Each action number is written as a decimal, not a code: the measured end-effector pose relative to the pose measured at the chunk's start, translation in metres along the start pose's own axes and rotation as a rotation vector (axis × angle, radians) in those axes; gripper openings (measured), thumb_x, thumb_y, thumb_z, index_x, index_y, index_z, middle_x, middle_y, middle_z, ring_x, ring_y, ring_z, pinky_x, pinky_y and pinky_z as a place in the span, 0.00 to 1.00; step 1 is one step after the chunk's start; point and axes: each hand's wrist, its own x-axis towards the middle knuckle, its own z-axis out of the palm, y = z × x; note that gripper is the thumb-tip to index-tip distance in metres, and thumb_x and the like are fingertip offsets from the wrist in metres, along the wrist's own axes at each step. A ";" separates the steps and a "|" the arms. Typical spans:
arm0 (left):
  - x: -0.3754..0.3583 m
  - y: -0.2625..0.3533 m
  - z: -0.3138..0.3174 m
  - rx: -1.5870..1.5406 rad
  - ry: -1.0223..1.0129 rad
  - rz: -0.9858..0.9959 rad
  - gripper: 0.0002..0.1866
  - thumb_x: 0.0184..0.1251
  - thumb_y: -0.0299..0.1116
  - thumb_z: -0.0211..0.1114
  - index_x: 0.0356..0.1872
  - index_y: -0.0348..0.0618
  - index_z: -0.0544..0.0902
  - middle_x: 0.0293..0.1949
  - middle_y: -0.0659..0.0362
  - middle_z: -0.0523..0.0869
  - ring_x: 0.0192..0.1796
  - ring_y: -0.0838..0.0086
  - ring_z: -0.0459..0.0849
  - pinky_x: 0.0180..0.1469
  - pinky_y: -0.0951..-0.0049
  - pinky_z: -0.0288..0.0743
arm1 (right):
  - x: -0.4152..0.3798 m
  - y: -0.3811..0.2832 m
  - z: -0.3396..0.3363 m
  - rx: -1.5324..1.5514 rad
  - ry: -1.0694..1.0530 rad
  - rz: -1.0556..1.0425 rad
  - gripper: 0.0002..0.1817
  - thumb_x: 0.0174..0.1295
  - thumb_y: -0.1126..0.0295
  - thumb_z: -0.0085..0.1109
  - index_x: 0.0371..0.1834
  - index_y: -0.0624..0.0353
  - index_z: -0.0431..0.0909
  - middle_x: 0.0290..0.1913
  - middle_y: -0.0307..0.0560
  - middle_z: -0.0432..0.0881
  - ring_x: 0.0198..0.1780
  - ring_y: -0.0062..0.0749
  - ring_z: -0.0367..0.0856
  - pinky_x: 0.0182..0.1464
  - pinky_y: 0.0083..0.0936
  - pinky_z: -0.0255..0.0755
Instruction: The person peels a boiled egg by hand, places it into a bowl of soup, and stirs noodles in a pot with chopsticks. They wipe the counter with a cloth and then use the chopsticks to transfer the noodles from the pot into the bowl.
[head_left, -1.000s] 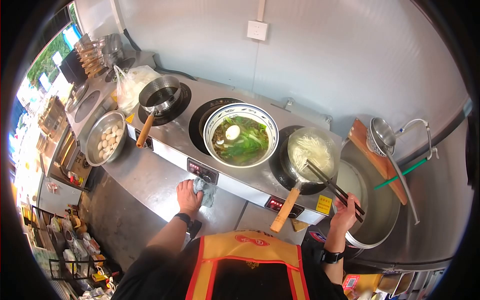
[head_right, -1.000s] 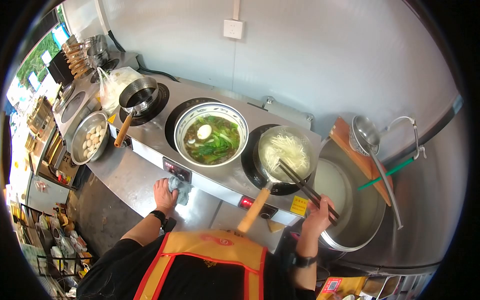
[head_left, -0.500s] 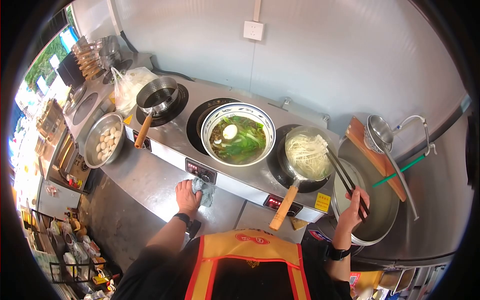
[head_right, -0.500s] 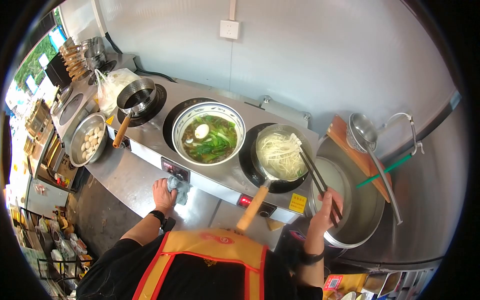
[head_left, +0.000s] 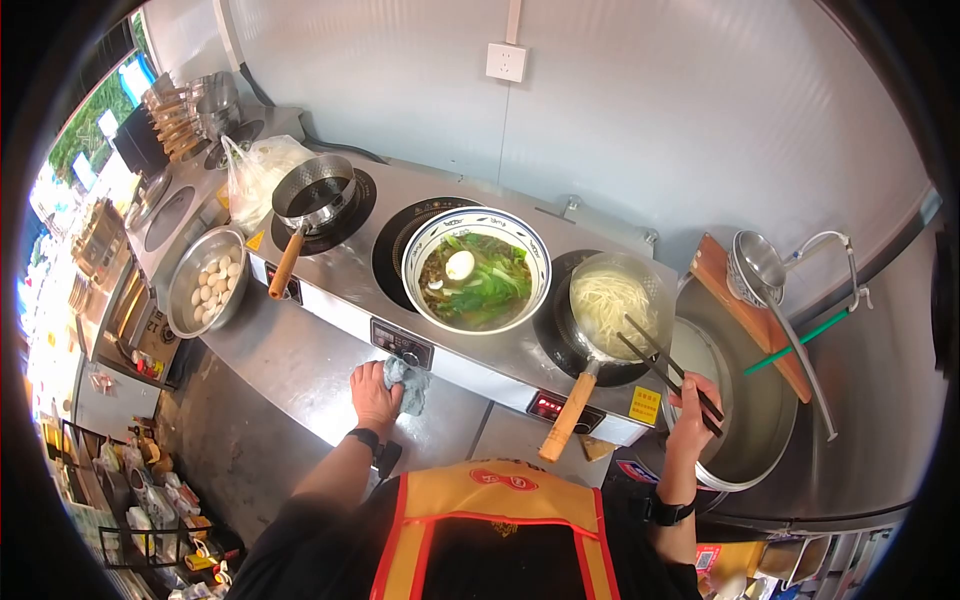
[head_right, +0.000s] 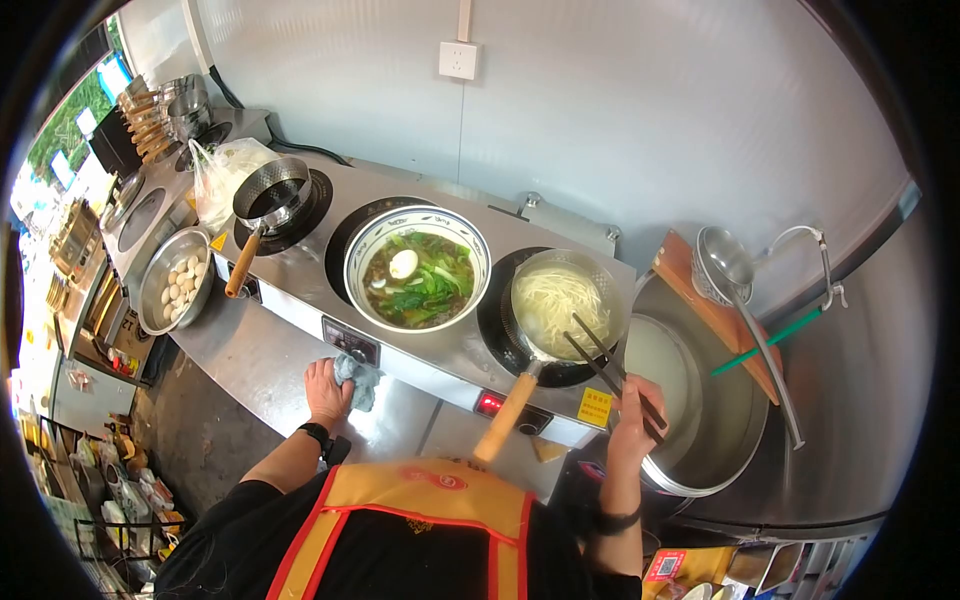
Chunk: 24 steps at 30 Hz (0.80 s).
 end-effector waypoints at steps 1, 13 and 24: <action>0.000 0.000 0.000 0.000 -0.004 -0.001 0.24 0.49 0.39 0.62 0.47 0.38 0.76 0.47 0.49 0.78 0.53 0.53 0.73 0.61 0.55 0.63 | 0.000 0.001 0.002 0.053 0.042 0.073 0.07 0.66 0.73 0.58 0.41 0.65 0.81 0.37 0.45 0.81 0.29 0.24 0.78 0.33 0.19 0.76; 0.000 0.000 -0.001 -0.005 -0.012 0.000 0.25 0.49 0.40 0.63 0.48 0.38 0.76 0.47 0.50 0.78 0.53 0.53 0.73 0.60 0.56 0.63 | -0.003 0.050 -0.009 0.650 0.206 0.417 0.12 0.68 0.70 0.55 0.48 0.67 0.73 0.39 0.54 0.82 0.33 0.33 0.83 0.31 0.21 0.78; 0.001 0.001 -0.001 -0.009 -0.005 0.001 0.24 0.49 0.40 0.62 0.47 0.38 0.76 0.46 0.49 0.78 0.53 0.53 0.73 0.60 0.56 0.63 | -0.016 0.021 0.002 0.365 0.166 0.129 0.11 0.67 0.69 0.57 0.45 0.67 0.77 0.41 0.50 0.82 0.36 0.30 0.82 0.36 0.22 0.78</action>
